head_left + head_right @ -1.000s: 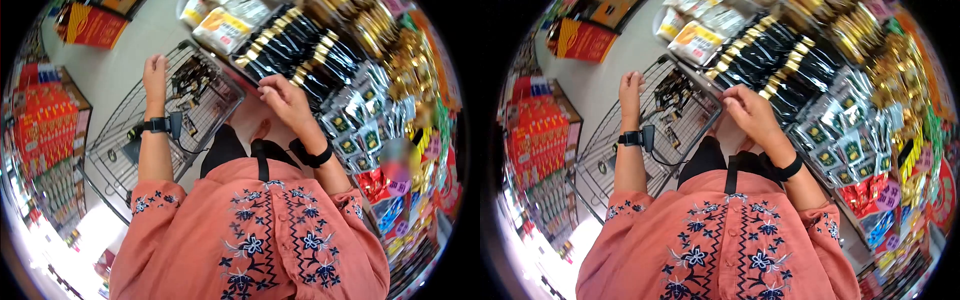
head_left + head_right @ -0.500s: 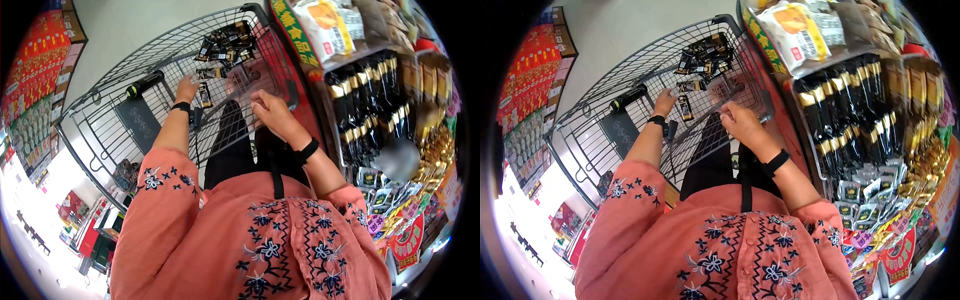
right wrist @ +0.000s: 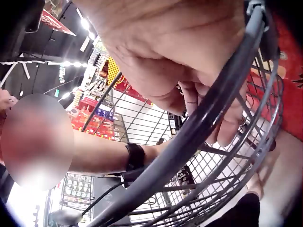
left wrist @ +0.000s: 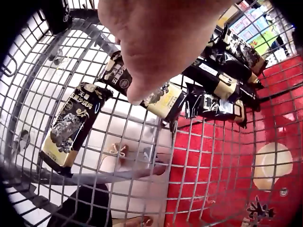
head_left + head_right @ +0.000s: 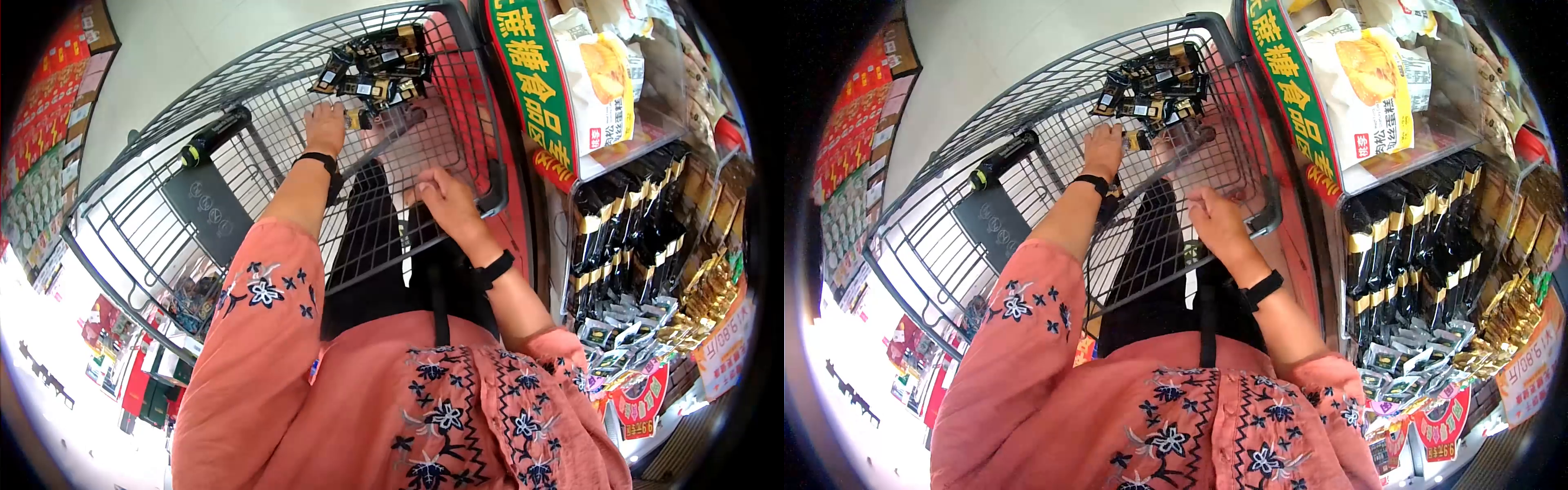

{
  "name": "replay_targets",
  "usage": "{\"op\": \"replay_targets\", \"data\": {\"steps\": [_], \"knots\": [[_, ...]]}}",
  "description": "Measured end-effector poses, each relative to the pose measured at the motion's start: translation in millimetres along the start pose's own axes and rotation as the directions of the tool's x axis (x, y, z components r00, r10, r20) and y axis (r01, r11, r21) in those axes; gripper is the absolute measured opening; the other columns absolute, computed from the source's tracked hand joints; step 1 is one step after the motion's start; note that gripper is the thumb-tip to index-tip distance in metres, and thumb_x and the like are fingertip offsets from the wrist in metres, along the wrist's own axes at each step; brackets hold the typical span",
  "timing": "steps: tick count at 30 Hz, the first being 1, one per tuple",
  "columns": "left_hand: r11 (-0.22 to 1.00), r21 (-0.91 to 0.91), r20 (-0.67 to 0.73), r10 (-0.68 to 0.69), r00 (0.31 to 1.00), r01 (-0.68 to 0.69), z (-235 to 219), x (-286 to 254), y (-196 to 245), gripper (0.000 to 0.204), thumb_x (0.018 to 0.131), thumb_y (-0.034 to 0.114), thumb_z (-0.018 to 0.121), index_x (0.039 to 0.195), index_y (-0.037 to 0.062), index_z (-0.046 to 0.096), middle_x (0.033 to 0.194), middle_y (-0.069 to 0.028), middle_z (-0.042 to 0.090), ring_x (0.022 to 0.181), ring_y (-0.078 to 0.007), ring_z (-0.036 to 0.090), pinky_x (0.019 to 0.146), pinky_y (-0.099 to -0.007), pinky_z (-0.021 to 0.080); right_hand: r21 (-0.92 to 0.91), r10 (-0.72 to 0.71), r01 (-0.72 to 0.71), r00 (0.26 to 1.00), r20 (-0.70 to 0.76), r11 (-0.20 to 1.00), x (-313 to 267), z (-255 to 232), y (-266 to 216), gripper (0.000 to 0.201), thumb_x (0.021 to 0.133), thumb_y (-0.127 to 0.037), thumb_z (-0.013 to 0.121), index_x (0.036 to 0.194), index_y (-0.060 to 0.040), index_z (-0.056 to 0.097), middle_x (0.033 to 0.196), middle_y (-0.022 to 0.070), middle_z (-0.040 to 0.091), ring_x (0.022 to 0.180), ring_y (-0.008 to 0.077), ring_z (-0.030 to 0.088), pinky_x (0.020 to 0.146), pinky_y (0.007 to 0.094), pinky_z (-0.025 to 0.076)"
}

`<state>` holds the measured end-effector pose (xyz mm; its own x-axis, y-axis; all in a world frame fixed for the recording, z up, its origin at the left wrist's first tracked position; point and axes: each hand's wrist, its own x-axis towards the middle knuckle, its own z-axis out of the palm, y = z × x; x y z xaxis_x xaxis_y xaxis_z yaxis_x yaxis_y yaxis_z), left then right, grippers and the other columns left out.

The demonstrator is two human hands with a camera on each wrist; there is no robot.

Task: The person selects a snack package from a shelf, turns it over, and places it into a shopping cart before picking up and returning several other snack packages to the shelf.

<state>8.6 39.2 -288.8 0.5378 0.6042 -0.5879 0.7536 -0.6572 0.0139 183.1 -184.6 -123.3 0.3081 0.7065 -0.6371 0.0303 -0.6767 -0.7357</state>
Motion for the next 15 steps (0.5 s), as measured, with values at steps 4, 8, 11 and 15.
{"op": "replay_targets", "data": {"steps": [4,8,11,15], "knots": [[0.999,0.016,-0.047,0.048,0.998,-0.048,-1,-5,1,0.034,0.092,0.011,0.065,0.126,0.0106,0.063,0.117,-0.0133,0.058,0.122,-0.0316,0.053,0.106,-0.0539,0.037,-0.009,0.086,-0.086,0.996,0.007,0.996,-1,0,-6,0.023,0.098,-0.016,0.064,0.116,-0.0015,0.067,0.096,0.0092,0.073,0.09,0.0144,0.069,0.082,0.0319,0.055],[0.966,-0.173,-0.134,0.171,0.976,-0.193,-18,-20,-5,0.046,0.083,0.019,0.081,0.123,0.0102,0.06,0.113,-0.0147,0.064,0.11,-0.0375,0.06,0.094,-0.048,0.046,0.07,0.048,-0.047,0.999,-0.003,0.996,-1,-1,1,0.033,0.098,-0.016,0.066,0.128,-0.0013,0.06,0.112,0.011,0.071,0.098,0.0149,0.067,0.087,0.0318,0.055],[0.874,-0.459,-0.097,0.129,0.987,-0.16,-77,-56,1,0.039,0.088,0.02,0.08,0.116,0.0018,0.059,0.097,-0.0138,0.073,0.088,-0.0318,0.071,0.08,-0.0408,0.053,0.189,-0.022,0.029,0.999,-0.039,0.982,-1,-5,-11,0.051,0.097,-0.02,0.069,0.14,-0.0002,0.051,0.126,0.0165,0.067,0.105,0.0198,0.068,0.092,0.0338,0.055],[0.283,-0.958,0.115,0.228,0.967,0.047,-151,-105,16,0.046,0.095,0.027,0.077,0.128,0.0008,0.059,0.108,-0.0059,0.071,0.098,-0.0148,0.066,0.088,-0.0312,0.052,0.399,-0.085,0.13,0.988,-0.129,0.908,-9,-21,-53,0.072,0.095,-0.03,0.076,0.149,0.0021,0.04,0.135,0.0217,0.062,0.11,0.0271,0.068,0.093,0.0372,0.056]]}}
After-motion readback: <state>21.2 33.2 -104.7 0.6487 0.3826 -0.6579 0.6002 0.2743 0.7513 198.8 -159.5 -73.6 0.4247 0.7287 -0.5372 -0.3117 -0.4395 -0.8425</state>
